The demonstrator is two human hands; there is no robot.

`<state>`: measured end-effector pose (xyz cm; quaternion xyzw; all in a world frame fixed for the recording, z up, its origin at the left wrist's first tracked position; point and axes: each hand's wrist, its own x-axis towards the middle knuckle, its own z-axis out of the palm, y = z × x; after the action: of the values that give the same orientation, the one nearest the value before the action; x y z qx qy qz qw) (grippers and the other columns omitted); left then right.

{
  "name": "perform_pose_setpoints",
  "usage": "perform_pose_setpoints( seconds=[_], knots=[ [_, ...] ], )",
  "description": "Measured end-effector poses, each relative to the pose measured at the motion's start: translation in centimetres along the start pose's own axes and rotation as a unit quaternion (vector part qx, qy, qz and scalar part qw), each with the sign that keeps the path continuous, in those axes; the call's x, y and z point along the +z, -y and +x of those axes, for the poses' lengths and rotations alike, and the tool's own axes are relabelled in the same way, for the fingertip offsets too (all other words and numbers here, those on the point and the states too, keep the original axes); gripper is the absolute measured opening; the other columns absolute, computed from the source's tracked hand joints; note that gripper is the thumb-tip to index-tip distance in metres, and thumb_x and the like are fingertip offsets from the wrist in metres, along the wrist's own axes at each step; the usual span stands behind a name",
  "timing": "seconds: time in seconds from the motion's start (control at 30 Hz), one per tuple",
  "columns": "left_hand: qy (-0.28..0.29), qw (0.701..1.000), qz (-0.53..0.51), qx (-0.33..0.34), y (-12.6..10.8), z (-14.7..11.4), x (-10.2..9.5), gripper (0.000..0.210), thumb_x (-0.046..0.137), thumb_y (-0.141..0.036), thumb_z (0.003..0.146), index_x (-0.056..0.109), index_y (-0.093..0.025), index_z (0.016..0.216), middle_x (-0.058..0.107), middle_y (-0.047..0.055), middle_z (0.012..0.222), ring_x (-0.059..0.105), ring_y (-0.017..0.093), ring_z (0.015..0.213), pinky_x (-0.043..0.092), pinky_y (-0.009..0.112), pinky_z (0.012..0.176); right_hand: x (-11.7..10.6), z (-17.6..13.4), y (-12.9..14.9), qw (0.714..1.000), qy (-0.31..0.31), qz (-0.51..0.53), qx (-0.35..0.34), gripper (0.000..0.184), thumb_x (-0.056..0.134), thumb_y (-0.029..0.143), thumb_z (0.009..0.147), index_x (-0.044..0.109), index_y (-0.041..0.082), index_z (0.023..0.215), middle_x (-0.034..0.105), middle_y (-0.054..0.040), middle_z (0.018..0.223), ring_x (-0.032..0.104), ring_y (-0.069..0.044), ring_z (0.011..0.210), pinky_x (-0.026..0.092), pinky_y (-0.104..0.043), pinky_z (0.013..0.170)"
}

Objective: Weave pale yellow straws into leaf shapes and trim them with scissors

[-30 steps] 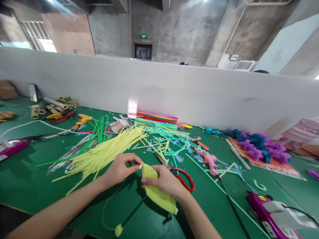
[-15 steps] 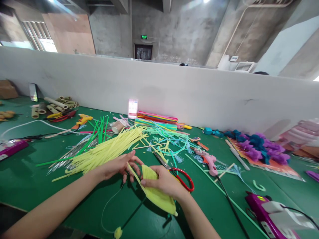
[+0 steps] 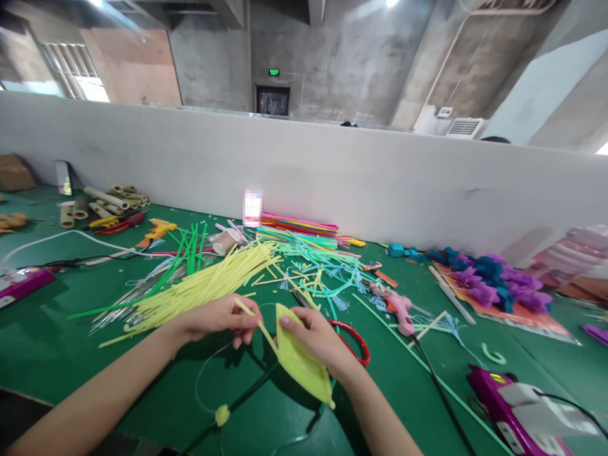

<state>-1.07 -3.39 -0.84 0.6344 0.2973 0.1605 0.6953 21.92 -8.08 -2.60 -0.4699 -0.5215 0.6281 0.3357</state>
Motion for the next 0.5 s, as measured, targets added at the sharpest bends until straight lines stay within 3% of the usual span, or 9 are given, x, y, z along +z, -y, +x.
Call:
perform_pose_setpoints(
  seconds=[0.1, 0.17, 0.3, 0.4, 0.5],
  knots=[
    [-0.050, 0.996, -0.066, 0.042, -0.3, 0.1, -0.4, 0.044, 0.058, -0.052, 0.082, 0.061, -0.015, 0.105, 0.070, 0.013, 0.096, 0.066, 0.017, 0.076, 0.050, 0.025, 0.063, -0.4, 0.0, 0.1, 0.996, -0.051, 0.071, -0.015, 0.038, 0.067, 0.054, 0.075, 0.060, 0.018, 0.085, 0.069, -0.0015, 0.072, 0.063, -0.015, 0.057, 0.049, -0.025, 0.055],
    [-0.084, 0.989, -0.099, 0.067, -0.4, 0.1, -0.9, 0.043, 0.054, -0.052, 0.086, 0.061, -0.014, 0.105, 0.067, 0.016, 0.107, 0.065, 0.020, 0.088, 0.051, 0.028, 0.070, -0.8, 0.0, 0.3, 0.989, -0.097, 0.106, -0.028, 0.037, 0.069, 0.053, 0.074, 0.061, 0.018, 0.085, 0.070, -0.0020, 0.073, 0.064, -0.015, 0.056, 0.050, -0.025, 0.054],
    [-0.123, 0.979, -0.137, 0.087, -0.1, 0.4, -2.1, 0.038, 0.055, -0.048, 0.086, 0.062, -0.014, 0.102, 0.066, 0.015, 0.108, 0.065, 0.020, 0.089, 0.051, 0.030, 0.075, -1.5, -0.3, 1.1, 0.972, -0.185, 0.141, -0.012, 0.035, 0.068, 0.050, 0.076, 0.063, 0.019, 0.089, 0.070, -0.0029, 0.072, 0.063, -0.014, 0.053, 0.051, -0.023, 0.049],
    [-0.126, 0.983, -0.102, 0.083, 0.7, 1.0, -2.1, 0.035, 0.060, -0.045, 0.084, 0.062, -0.014, 0.100, 0.066, 0.013, 0.104, 0.066, 0.020, 0.088, 0.051, 0.029, 0.073, -1.7, -0.2, 1.3, 0.956, -0.229, 0.186, -0.005, 0.037, 0.064, 0.054, 0.078, 0.063, 0.022, 0.096, 0.068, -0.0002, 0.067, 0.061, -0.013, 0.049, 0.050, -0.022, 0.044],
    [-0.102, 0.990, 0.010, 0.093, 1.5, 1.5, -0.5, 0.034, 0.068, -0.040, 0.078, 0.063, -0.016, 0.102, 0.067, 0.010, 0.104, 0.066, 0.019, 0.087, 0.051, 0.030, 0.075, -2.2, 0.4, 0.8, 0.933, -0.272, 0.237, -0.026, 0.040, 0.060, 0.058, 0.079, 0.059, 0.025, 0.101, 0.066, 0.0022, 0.066, 0.062, -0.013, 0.052, 0.049, -0.021, 0.045]
  ],
)
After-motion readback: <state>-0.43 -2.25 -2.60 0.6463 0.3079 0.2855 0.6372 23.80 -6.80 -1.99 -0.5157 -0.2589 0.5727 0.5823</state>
